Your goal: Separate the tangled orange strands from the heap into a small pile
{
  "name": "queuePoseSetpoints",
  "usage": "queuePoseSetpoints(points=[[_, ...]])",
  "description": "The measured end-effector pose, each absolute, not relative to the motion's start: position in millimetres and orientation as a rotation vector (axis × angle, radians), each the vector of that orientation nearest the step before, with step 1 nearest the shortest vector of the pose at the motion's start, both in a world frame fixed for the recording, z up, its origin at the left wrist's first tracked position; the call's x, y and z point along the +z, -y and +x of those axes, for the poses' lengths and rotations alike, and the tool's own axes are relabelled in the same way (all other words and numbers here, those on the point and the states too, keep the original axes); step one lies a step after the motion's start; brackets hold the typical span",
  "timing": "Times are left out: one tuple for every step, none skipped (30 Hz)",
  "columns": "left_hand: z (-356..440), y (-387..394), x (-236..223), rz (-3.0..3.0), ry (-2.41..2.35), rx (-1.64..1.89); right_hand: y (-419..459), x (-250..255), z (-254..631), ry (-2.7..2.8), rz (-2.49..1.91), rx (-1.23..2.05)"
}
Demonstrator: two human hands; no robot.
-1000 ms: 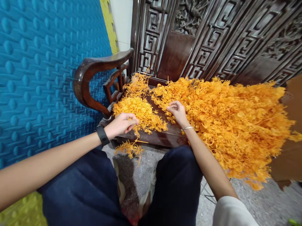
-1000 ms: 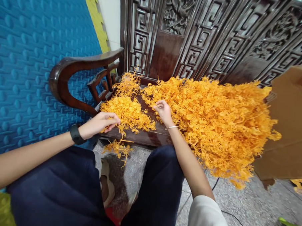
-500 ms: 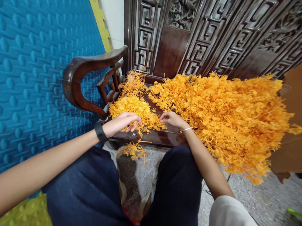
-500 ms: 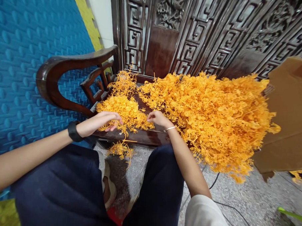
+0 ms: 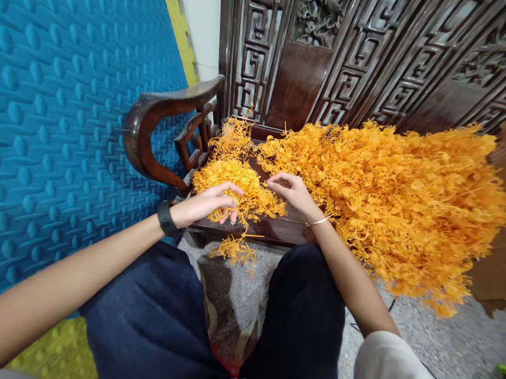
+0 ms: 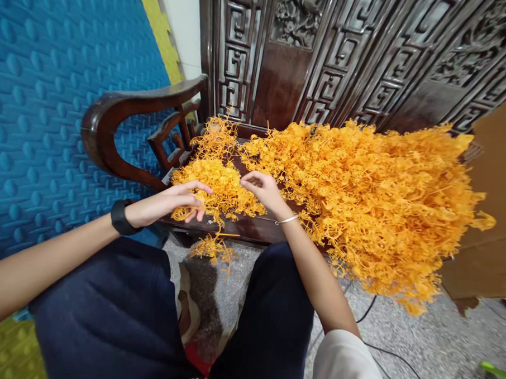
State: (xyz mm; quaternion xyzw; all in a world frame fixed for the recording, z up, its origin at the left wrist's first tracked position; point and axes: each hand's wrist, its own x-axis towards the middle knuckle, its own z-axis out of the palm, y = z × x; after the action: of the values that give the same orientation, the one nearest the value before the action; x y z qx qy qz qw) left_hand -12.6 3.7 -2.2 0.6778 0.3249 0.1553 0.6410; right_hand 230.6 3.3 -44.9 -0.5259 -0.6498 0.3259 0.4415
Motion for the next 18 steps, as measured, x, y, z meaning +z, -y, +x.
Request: queuePoseSetpoints(points=[[-14.2, -3.8, -2.9, 1.571, -0.733, 0.35, 1.3, -39.2, 220.1, 1.588, -1.219, 0.884], [-15.9, -4.0, -3.8, 1.597, -0.723, 0.35, 5.5, -34.4, 209.5, 1.587, -1.151, 0.953], [-17.6, -4.4, -5.1, 1.621, -0.711, 0.354, 8.9, -30.9, 199.3, 1.596, -1.098, 1.008], [-19.3, -4.8, -6.6, 1.64, -0.699, 0.36, 11.4, -29.0, 190.0, 1.608, -1.056, 1.057], [-20.9, -5.2, -8.3, 1.652, -0.688, 0.37, 12.8, -28.5, 181.9, 1.619, -1.022, 1.105], [-22.5, -5.6, -10.1, 1.654, -0.678, 0.389, 13.3, -29.3, 174.9, 1.623, -0.994, 1.16], [-23.9, -6.0, -12.0, 1.647, -0.671, 0.411, 12.9, -30.9, 169.2, 1.621, -0.97, 1.224], [-25.2, -6.4, -13.8, 1.634, -0.666, 0.436, 12.1, -32.9, 164.5, 1.61, -0.952, 1.291], [-26.3, -6.8, -15.5, 1.622, -0.664, 0.458, 11.0, -35.1, 160.8, 1.594, -0.94, 1.35], [-27.1, -7.0, -16.9, 1.614, -0.664, 0.478, 9.8, -37.0, 157.9, 1.574, -0.933, 1.4], [-27.7, -7.1, -18.2, 1.614, -0.668, 0.495, 8.6, -38.5, 155.4, 1.552, -0.93, 1.438], [-28.2, -7.1, -19.2, 1.625, -0.678, 0.507, 7.6, -39.6, 153.4, 1.531, -0.934, 1.464], [-28.4, -7.0, -20.0, 1.641, -0.692, 0.514, 6.8, -40.2, 151.6, 1.513, -0.946, 1.479], [-28.6, -6.9, -20.7, 1.66, -0.708, 0.521, 6.1, -40.4, 150.0, 1.503, -0.964, 1.488], [-28.8, -6.8, -21.4, 1.68, -0.724, 0.526, 5.7, -40.4, 148.6, 1.498, -0.985, 1.492], [-29.1, -6.7, -22.1, 1.699, -0.739, 0.526, 5.4, -40.2, 147.4, 1.498, -1.005, 1.488], [-29.4, -6.8, -22.9, 1.715, -0.754, 0.523, 5.4, -40.1, 146.4, 1.498, -1.019, 1.477], [-29.9, -7.1, -23.7, 1.727, -0.768, 0.521, 5.6, -40.0, 145.6, 1.498, -1.024, 1.461]])
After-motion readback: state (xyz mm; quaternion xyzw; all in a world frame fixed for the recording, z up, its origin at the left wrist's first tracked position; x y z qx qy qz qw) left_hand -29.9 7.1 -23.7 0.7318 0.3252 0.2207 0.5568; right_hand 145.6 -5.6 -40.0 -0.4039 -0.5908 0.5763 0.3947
